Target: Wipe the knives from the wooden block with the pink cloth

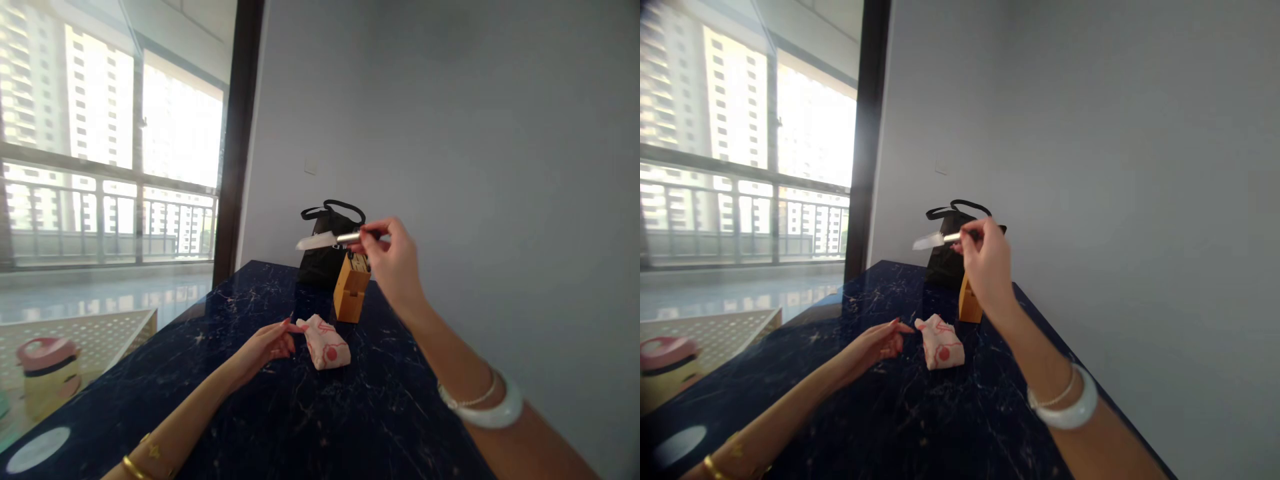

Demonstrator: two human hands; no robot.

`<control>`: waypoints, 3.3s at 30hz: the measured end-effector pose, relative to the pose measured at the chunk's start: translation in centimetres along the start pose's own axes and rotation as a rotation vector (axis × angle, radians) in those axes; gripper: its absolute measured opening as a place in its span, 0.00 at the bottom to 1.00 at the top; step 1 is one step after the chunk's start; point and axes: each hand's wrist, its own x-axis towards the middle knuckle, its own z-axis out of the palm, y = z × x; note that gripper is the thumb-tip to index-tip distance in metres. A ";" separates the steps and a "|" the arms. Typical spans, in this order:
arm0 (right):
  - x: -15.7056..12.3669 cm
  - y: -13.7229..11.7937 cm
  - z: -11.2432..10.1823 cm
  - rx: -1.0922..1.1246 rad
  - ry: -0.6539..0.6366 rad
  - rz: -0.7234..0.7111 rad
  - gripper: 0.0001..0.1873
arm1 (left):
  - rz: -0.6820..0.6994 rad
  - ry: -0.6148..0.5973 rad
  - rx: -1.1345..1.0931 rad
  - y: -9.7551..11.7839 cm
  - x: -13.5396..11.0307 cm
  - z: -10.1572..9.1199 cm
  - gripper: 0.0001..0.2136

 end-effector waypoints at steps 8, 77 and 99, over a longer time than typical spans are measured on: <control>-13.7 4.8 11.4 0.015 -0.134 0.241 0.05 | -0.067 -0.087 -0.389 -0.8 0.0 1.7 0.22; -16.1 9.5 11.9 -0.429 -0.425 -0.007 0.08 | -0.339 0.200 0.423 -2.5 1.2 -2.0 0.26; -16.2 9.2 12.0 -0.580 -0.474 0.062 0.07 | -0.320 0.262 0.505 -4.1 2.1 -2.7 0.34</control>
